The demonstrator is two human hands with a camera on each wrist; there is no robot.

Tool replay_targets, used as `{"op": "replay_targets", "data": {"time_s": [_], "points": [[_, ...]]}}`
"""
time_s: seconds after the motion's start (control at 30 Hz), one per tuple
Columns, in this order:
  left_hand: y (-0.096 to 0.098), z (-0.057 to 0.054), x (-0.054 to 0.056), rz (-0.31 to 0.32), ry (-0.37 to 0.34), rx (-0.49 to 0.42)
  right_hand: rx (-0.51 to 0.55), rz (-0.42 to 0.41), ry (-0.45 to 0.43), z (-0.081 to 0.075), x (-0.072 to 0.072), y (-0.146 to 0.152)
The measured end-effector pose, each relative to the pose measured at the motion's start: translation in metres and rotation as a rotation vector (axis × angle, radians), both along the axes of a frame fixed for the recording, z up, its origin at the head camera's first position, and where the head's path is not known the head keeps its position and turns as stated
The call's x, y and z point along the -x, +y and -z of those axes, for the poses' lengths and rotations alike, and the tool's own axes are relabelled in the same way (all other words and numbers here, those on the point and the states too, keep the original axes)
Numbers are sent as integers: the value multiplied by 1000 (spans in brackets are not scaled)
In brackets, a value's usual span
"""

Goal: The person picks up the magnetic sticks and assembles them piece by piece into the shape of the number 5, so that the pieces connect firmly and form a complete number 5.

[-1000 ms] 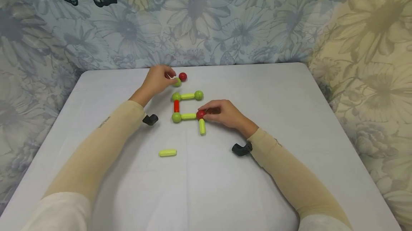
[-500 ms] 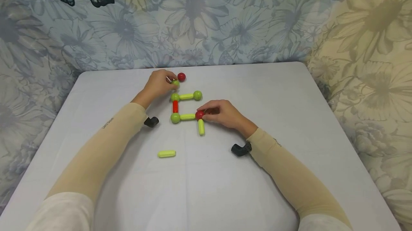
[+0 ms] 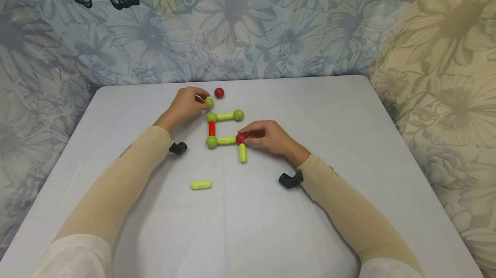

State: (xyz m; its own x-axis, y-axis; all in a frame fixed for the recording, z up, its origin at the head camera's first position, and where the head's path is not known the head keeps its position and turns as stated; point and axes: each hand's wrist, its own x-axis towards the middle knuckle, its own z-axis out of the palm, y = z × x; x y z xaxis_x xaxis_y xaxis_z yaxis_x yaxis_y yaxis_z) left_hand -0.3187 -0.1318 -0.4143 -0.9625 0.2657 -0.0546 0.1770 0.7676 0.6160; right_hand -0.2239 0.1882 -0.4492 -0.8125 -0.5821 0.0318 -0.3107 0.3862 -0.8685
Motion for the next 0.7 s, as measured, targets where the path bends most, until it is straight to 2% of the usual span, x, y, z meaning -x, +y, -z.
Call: {"op": "replay_targets", "data": {"time_s": [0.17, 0.4, 0.53, 0.7], "points": [[-4, -5, -5, -5, 2, -42, 2, 5, 0, 1, 0, 0], [-8, -21, -20, -8, -34, -118, 5, -2, -1, 5, 1, -1], [-4, -30, -35, 34, -30, -157, 7, 4, 1, 5, 1, 0], [7, -39, -62, 112, -21, -203, 6, 3, 8, 3, 2, 1]]}}
